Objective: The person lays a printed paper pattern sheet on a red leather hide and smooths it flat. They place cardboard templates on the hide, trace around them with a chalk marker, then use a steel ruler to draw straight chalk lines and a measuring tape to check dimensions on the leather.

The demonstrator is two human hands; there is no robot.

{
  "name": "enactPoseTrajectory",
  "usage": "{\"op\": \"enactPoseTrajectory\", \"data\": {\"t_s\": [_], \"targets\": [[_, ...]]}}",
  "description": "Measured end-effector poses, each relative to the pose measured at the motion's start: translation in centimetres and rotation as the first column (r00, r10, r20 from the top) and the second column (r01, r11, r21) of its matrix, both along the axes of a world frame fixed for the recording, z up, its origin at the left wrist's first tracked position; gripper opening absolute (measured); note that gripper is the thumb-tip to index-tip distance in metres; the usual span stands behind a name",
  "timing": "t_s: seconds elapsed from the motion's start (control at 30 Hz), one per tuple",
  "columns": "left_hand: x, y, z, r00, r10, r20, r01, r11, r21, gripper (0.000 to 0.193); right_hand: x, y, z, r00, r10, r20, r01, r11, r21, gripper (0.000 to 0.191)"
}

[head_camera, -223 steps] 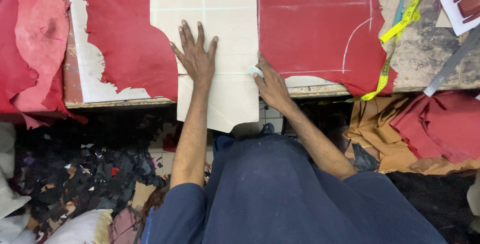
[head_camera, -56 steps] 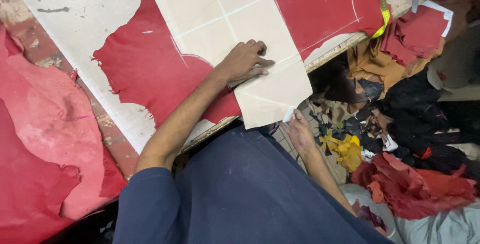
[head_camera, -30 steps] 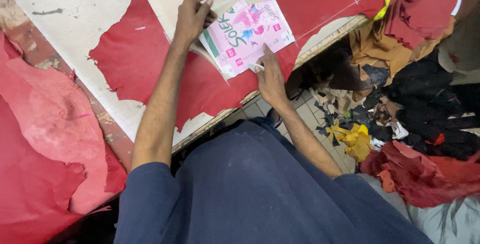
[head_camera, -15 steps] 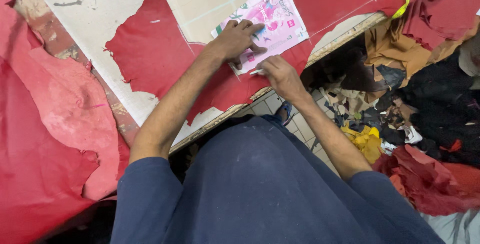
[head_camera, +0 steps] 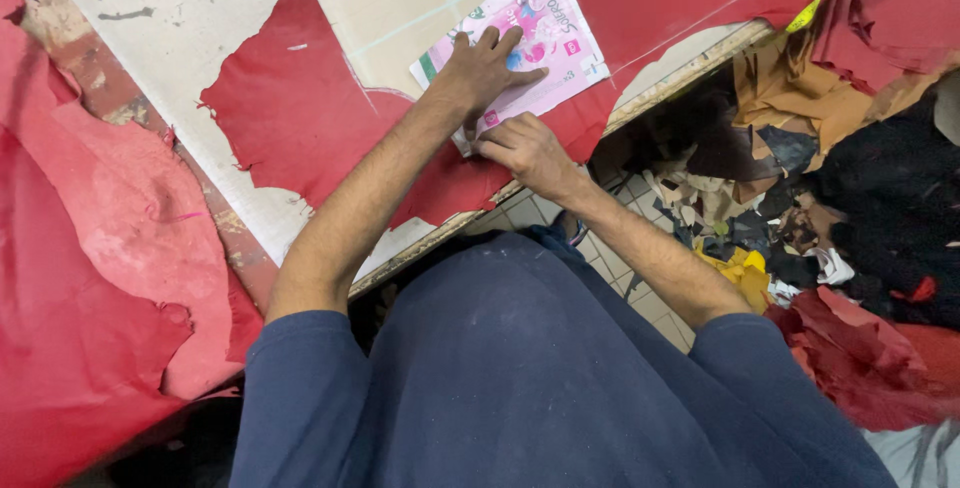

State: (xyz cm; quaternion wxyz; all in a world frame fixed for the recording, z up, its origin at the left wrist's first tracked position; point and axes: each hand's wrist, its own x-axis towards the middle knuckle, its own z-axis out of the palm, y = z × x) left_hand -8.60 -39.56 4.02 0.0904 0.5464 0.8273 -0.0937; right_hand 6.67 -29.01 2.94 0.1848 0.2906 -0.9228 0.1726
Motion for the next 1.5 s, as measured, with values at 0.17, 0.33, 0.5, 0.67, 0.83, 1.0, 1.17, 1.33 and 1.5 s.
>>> {"op": "enactPoseTrajectory", "data": {"t_s": [0.17, 0.33, 0.5, 0.67, 0.83, 1.0, 1.17, 1.33, 1.5], "targets": [[0.1, 0.9, -0.4, 0.994, 0.067, 0.089, -0.061, 0.996, -0.071, 0.126, -0.4, 5.6, 0.5, 1.000, -0.014, -0.002, 0.014, 0.994, 0.105, 0.019], [1.0, 2.3, -2.6, 0.997, 0.080, -0.011, -0.079, 0.993, 0.083, 0.087, -0.8, 15.4, 1.7, 0.995, -0.103, -0.010, 0.102, 0.965, 0.243, 0.025], [2.3, 4.2, -2.3, 0.989, 0.139, -0.051, -0.143, 0.984, -0.103, 0.096, 0.8, 21.8, 4.4, 0.959, -0.264, -0.104, 0.282, 0.929, 0.240, 0.021], [4.9, 6.2, -0.3, 0.961, 0.217, -0.172, -0.256, 0.933, -0.253, 0.114, 2.4, 18.4, 3.6, 0.942, -0.320, -0.102, 0.330, 0.939, 0.100, 0.021], [3.3, 6.9, 0.2, 0.985, 0.168, -0.034, -0.171, 0.967, -0.189, 0.108, 1.3, 12.1, 1.6, 0.968, -0.245, -0.053, 0.247, 0.969, 0.019, 0.024], [-0.2, 5.7, 1.3, 0.743, 0.390, 0.544, -0.393, 0.912, -0.118, 0.078, 0.5, 11.0, 1.4, 0.976, -0.216, -0.038, 0.213, 0.975, -0.066, 0.020], [-0.8, 5.5, 2.0, 0.778, 0.333, 0.533, -0.302, 0.942, -0.149, 0.057, 0.4, 9.5, 0.0, 0.982, -0.189, 0.024, 0.190, 0.977, -0.097, 0.023], [-0.8, 5.8, 1.4, 0.895, 0.220, 0.388, -0.194, 0.975, -0.105, 0.113, -0.5, 3.2, -1.8, 0.999, 0.012, -0.040, -0.018, 0.989, -0.145, 0.026], [-1.1, 6.4, 1.6, 0.893, 0.221, 0.392, -0.176, 0.973, -0.148, 0.131, -1.2, 0.8, -1.9, 0.995, 0.088, -0.051, -0.094, 0.987, -0.131, 0.023]]}}
